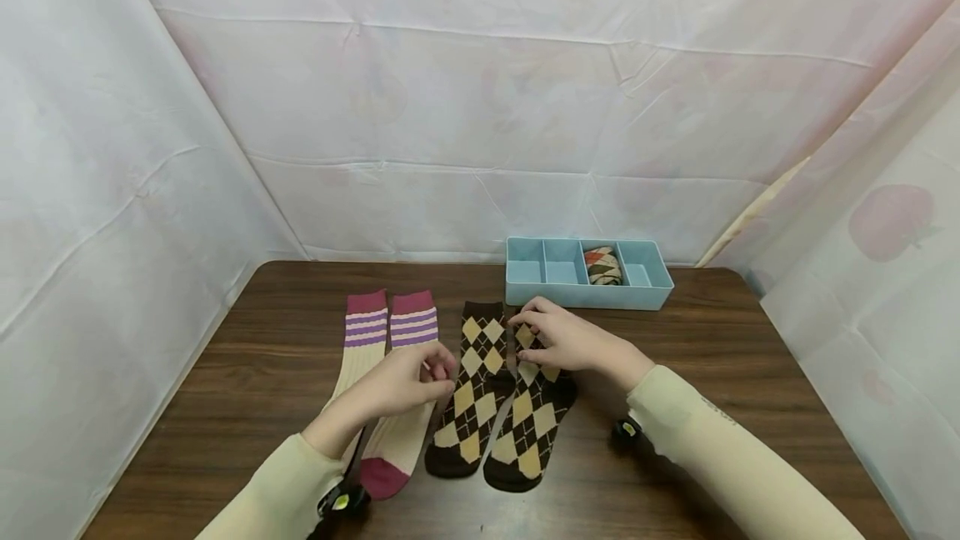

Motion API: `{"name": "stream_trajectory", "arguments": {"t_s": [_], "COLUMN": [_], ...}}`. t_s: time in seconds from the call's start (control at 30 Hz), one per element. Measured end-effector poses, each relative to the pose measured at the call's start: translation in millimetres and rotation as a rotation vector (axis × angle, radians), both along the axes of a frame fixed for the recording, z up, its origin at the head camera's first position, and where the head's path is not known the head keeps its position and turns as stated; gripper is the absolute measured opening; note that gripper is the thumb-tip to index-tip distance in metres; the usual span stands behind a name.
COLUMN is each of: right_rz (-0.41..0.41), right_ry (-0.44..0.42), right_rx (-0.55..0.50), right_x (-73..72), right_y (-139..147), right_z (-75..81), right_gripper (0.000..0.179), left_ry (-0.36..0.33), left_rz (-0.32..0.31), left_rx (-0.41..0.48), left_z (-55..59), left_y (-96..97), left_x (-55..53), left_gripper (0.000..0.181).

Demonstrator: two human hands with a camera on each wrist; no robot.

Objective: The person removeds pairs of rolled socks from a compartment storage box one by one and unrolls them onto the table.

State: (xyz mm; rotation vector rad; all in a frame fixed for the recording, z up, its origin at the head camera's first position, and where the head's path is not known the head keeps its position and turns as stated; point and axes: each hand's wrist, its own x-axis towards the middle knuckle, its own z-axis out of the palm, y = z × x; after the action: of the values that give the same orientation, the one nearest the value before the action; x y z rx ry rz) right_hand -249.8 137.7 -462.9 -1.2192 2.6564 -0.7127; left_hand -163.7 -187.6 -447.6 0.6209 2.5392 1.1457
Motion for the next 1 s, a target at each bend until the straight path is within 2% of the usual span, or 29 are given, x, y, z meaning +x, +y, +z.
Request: {"name": "stream_trajectory", "arguments": {"t_s": [0.1,0.23,0.53,0.67,0.77,1.0], "right_rz": [0.004,-0.016,-0.147,-0.203,-0.225,-0.308], "right_ry": [-0.019,-0.022,-0.018,-0.02,-0.033,-0.084], "right_rx": [-0.011,-0.04,-0.117,-0.149,-0.185,-0.243], "right_x": [-4.3,-12.8,-46.5,-64.9,-78.7,-97.5], "right_y": [11,30,81,102,119,147], "right_z": [7.6,20.2,40.9,40.5,37.1,26.9], "right_gripper": [0.053,0.051,0.047,0.045,0.046,0.048], "left_ry": [0.011,0.066,0.176,0.199,0.212,0.278], "left_rz": [0.04,0.094,0.197,0.219,0.21,0.193], "left_rx": [0.021,0.036,0.064,0.065,0.051,0.009], "left_z": [3.2,3.8,8.4,10.7,10.3,1.5], "left_y": [6.8,20.5,55.4,68.9,79.6,100.1], "left_x": [-15.3,-38.2,-92.5,-112.3,-123.9,-143.4], "left_gripper": [0.031,0.031,0.043,0.05,0.052,0.053]}}
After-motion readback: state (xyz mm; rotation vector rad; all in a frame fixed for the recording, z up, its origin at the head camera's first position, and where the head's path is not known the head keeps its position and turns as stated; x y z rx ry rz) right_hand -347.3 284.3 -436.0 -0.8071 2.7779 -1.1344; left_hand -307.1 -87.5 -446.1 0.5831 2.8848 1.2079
